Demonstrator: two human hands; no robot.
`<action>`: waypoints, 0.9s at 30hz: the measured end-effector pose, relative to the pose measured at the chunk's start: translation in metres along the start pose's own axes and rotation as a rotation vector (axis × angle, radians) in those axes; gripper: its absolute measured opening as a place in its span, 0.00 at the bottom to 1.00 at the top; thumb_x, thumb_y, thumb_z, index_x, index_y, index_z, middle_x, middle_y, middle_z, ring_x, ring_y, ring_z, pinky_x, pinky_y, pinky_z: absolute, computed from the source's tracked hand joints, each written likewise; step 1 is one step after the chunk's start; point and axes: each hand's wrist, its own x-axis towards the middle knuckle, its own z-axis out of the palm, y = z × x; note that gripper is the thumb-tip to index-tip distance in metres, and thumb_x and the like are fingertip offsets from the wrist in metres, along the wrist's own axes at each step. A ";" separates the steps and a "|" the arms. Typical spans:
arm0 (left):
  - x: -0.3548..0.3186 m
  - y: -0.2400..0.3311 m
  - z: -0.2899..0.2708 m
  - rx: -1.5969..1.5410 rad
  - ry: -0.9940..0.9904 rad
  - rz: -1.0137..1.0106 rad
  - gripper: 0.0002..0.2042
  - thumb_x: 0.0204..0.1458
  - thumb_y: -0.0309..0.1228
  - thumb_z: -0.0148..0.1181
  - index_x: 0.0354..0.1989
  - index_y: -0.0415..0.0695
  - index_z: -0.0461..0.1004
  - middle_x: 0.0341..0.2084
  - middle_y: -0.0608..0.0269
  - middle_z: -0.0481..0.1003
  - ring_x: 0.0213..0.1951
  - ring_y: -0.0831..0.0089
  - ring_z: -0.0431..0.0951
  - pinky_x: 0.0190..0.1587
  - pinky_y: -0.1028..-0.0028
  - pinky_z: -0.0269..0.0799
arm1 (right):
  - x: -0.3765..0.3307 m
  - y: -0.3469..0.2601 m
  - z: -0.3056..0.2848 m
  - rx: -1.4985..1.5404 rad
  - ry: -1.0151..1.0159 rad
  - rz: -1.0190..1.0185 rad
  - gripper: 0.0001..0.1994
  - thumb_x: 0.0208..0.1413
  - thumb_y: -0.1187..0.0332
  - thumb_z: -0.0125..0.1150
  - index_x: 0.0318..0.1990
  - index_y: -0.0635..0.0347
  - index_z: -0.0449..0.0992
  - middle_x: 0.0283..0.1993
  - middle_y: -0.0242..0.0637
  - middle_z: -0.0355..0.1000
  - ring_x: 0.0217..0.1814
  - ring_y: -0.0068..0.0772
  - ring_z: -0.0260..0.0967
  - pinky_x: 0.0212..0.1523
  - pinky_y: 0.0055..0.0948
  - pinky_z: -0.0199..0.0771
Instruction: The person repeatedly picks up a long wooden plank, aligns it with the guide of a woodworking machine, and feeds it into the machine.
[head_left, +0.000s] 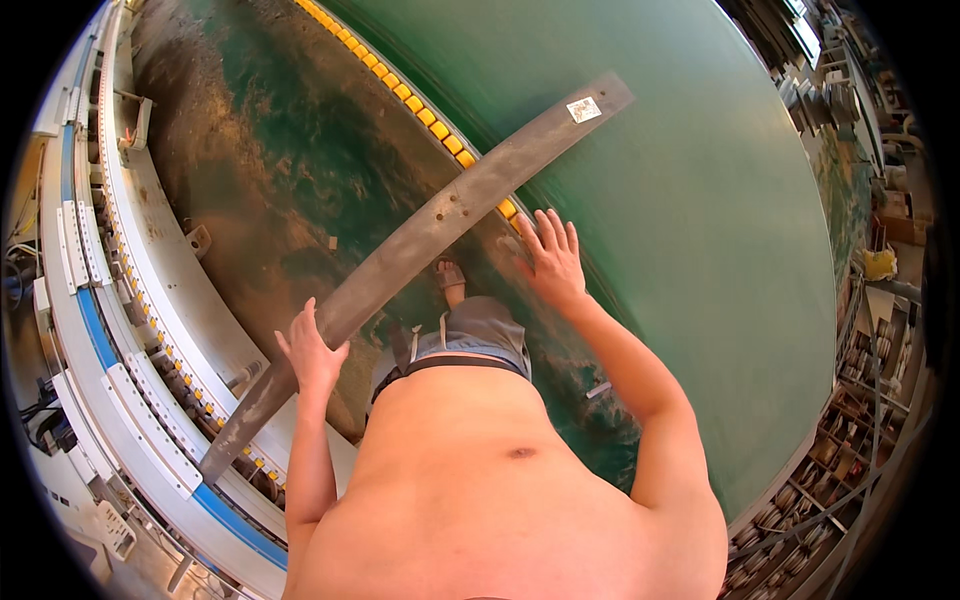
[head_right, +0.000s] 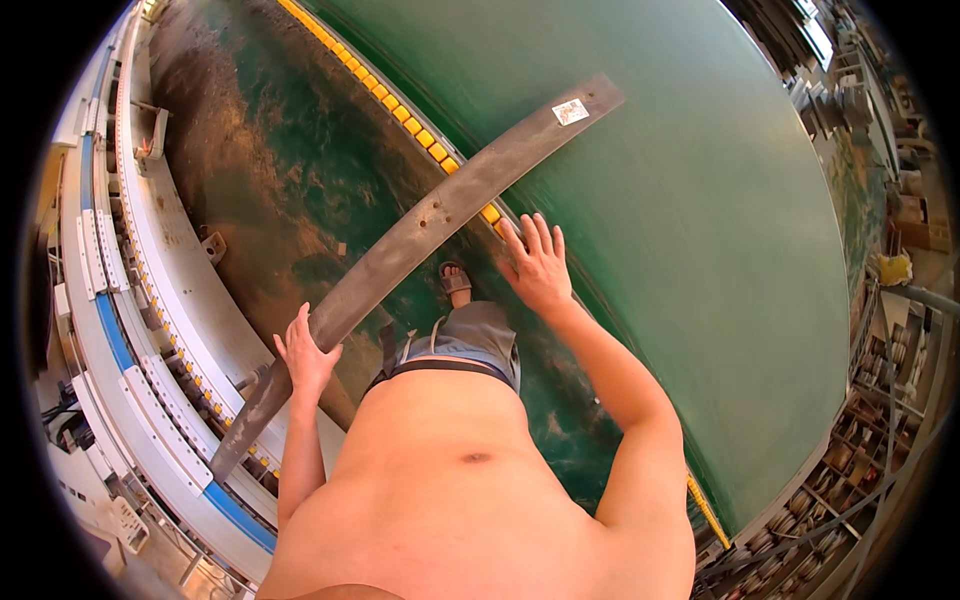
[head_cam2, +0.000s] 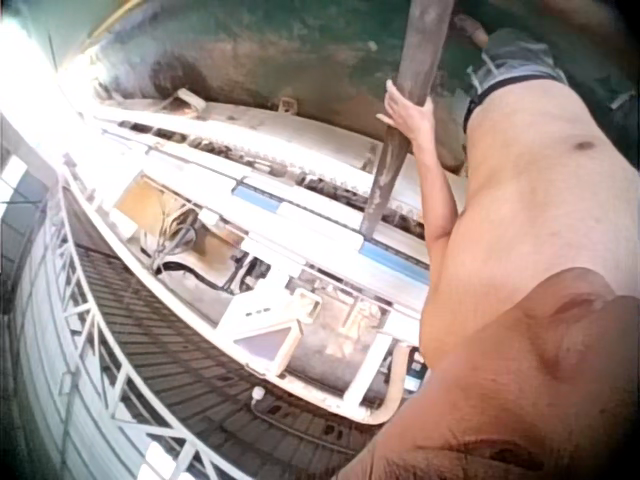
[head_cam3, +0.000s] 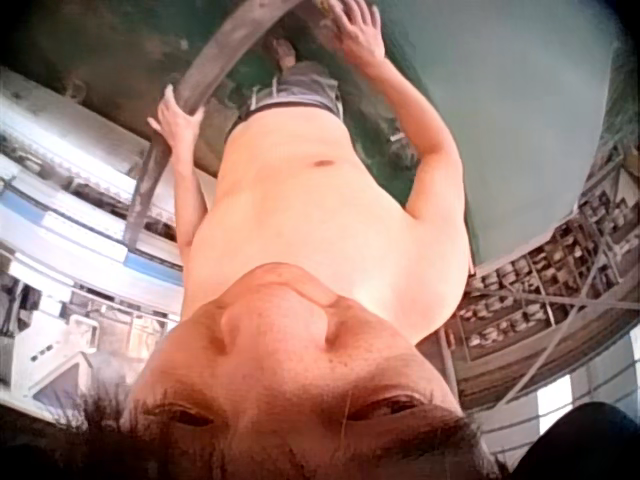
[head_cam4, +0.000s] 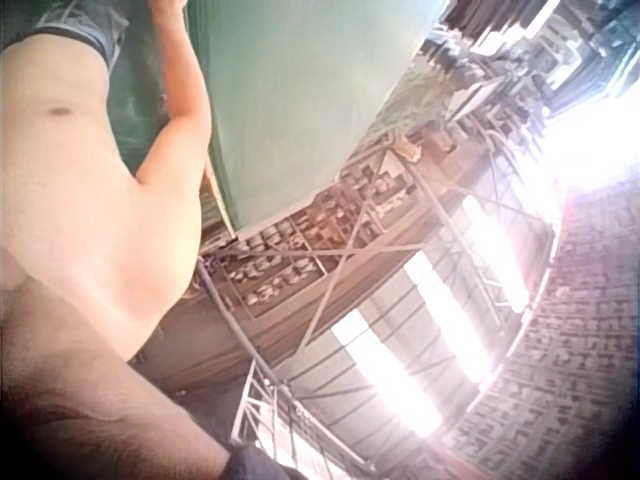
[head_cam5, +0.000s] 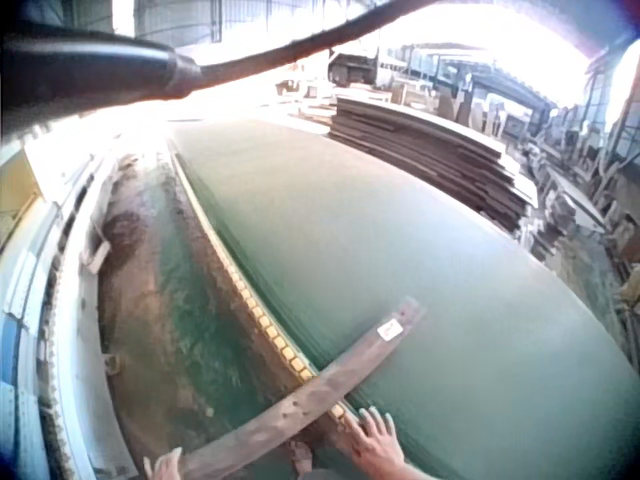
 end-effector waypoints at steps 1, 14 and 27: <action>0.006 -0.001 -0.001 -0.003 0.008 -0.014 0.42 0.34 0.33 0.73 0.62 0.52 0.57 0.54 0.59 0.67 0.60 0.63 0.63 0.66 0.40 0.39 | 0.009 -0.004 0.001 0.014 0.005 -0.002 0.36 0.51 0.58 0.61 0.68 0.44 0.54 0.66 0.47 0.55 0.71 0.51 0.47 0.68 0.56 0.44; 0.082 -0.025 -0.036 -0.012 0.021 -0.049 0.36 0.36 0.32 0.71 0.57 0.50 0.61 0.53 0.62 0.66 0.62 0.62 0.60 0.66 0.41 0.39 | 0.091 -0.040 0.000 -0.017 0.013 -0.002 0.37 0.49 0.60 0.61 0.67 0.57 0.54 0.65 0.47 0.56 0.71 0.51 0.48 0.68 0.55 0.45; 0.152 -0.060 -0.056 -0.046 0.102 0.043 0.34 0.35 0.35 0.72 0.54 0.50 0.64 0.50 0.59 0.69 0.59 0.61 0.64 0.65 0.42 0.43 | 0.159 -0.060 0.001 -0.146 0.051 0.047 0.37 0.49 0.63 0.62 0.65 0.64 0.54 0.64 0.48 0.58 0.69 0.49 0.51 0.67 0.48 0.48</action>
